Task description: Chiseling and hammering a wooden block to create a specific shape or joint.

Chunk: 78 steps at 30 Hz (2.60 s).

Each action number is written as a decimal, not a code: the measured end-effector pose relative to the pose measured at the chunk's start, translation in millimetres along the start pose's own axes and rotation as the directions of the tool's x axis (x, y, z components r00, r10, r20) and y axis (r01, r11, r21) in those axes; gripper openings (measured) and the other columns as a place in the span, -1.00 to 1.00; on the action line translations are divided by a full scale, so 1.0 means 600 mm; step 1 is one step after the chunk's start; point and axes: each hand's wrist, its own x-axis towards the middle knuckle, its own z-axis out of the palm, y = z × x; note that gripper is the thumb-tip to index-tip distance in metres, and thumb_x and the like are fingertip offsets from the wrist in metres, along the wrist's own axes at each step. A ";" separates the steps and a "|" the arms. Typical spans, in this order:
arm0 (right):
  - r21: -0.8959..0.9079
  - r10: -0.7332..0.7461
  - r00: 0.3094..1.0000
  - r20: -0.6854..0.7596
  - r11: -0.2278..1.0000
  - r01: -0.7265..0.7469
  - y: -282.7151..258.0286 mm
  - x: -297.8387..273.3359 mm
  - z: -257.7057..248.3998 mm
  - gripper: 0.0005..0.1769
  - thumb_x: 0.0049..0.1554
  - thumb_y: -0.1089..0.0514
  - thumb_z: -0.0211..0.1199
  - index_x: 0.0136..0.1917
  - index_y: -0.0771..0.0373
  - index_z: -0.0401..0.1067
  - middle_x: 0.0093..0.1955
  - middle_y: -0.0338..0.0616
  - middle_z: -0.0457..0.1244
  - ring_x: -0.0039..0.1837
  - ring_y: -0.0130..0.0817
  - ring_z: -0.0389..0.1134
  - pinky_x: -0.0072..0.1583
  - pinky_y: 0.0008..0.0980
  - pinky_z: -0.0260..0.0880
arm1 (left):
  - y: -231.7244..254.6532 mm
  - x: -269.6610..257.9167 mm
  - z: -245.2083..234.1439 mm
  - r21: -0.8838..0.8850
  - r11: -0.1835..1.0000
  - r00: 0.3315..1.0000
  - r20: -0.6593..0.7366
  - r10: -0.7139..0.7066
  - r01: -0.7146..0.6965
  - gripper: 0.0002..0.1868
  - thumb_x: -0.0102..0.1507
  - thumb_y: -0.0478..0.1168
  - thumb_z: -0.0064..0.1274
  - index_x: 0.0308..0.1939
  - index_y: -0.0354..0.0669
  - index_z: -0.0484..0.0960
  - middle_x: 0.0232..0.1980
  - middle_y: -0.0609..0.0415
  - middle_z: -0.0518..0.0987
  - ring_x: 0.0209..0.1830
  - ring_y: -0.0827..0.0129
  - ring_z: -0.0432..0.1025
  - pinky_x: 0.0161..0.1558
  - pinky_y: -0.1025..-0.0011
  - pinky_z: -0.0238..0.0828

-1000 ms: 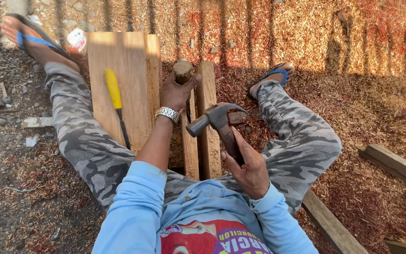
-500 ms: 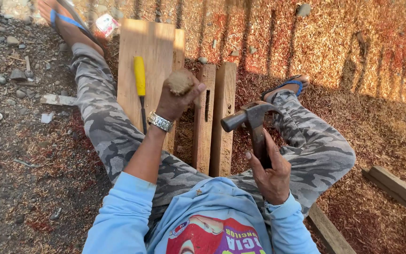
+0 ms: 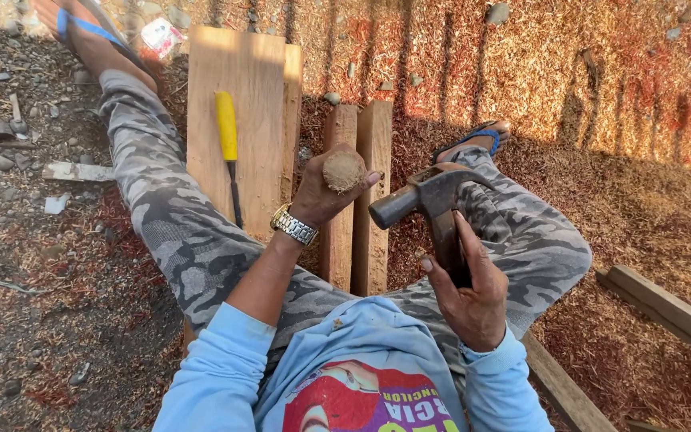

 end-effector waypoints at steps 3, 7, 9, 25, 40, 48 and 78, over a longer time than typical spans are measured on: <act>-0.020 -0.044 0.999 0.000 0.999 0.044 -0.004 -0.003 -0.002 -0.27 0.17 0.26 0.39 0.53 0.40 0.19 0.20 0.13 0.39 0.14 -0.33 0.46 0.12 -0.42 0.46 | 0.000 -0.003 0.006 -0.009 1.000 1.000 0.018 0.008 -0.008 -0.68 0.27 -0.07 0.34 -0.22 -0.18 0.55 -0.30 0.12 0.61 -0.30 0.44 0.55 -0.21 0.38 0.54; -0.091 -0.069 0.998 0.014 0.993 0.070 0.001 -0.006 -0.005 -0.25 0.13 0.23 0.43 0.51 0.38 0.22 0.17 0.14 0.40 0.09 -0.33 0.49 0.05 -0.41 0.48 | -0.003 0.004 0.011 0.037 0.999 0.999 0.013 0.035 -0.036 -0.69 0.27 -0.08 0.34 -0.21 -0.18 0.55 -0.29 0.12 0.62 -0.29 0.45 0.56 -0.22 0.40 0.55; -0.101 -0.100 0.995 0.007 0.990 0.100 0.002 -0.007 -0.007 -0.25 0.14 0.23 0.43 0.51 0.37 0.22 0.19 0.16 0.39 0.12 -0.29 0.49 0.07 -0.40 0.49 | -0.005 0.006 0.010 0.027 0.999 0.999 0.012 0.038 -0.039 -0.69 0.27 -0.08 0.34 -0.21 -0.18 0.56 -0.30 0.12 0.62 -0.30 0.45 0.57 -0.22 0.40 0.55; -0.102 -0.076 0.997 0.016 0.992 0.078 0.001 -0.005 -0.013 -0.25 0.11 0.22 0.46 0.50 0.35 0.26 0.19 0.14 0.39 0.11 -0.29 0.49 0.08 -0.40 0.47 | -0.003 0.020 0.009 0.065 0.996 0.998 -0.004 0.066 -0.065 -0.69 0.25 -0.13 0.37 -0.22 -0.19 0.54 -0.34 0.13 0.65 -0.32 0.44 0.60 -0.26 0.40 0.55; -0.105 -0.128 0.990 0.065 0.985 0.134 -0.005 0.015 -0.007 -0.23 0.11 0.22 0.46 0.51 0.39 0.23 0.22 0.21 0.37 0.19 -0.18 0.49 0.13 -0.34 0.49 | -0.043 0.011 0.022 0.049 0.998 0.999 -0.038 0.038 -0.036 -0.65 0.23 -0.09 0.38 -0.15 -0.19 0.56 -0.28 0.11 0.68 -0.27 0.45 0.64 -0.23 0.40 0.62; -0.111 -0.209 0.973 0.096 0.969 0.220 -0.017 0.047 -0.009 -0.25 0.13 0.24 0.45 0.51 0.37 0.22 0.24 0.23 0.35 0.21 -0.07 0.49 0.14 -0.28 0.50 | -0.126 0.004 0.050 -0.038 0.992 0.992 -0.029 0.123 -0.124 -0.48 0.18 -0.10 0.43 0.08 -0.22 0.53 -0.12 0.03 0.68 -0.11 0.43 0.62 -0.06 0.36 0.63; -0.476 -0.061 0.943 0.327 0.851 0.220 0.007 0.110 0.009 -0.22 0.23 -0.01 0.26 0.62 0.10 0.04 -0.07 0.02 0.30 -0.28 0.03 0.36 -0.29 -0.04 0.38 | -0.225 0.001 0.092 0.754 0.549 0.911 0.160 0.380 -0.361 -0.51 0.23 -0.02 0.24 0.22 0.16 0.51 0.17 0.13 0.60 0.20 0.30 0.45 0.22 0.09 0.35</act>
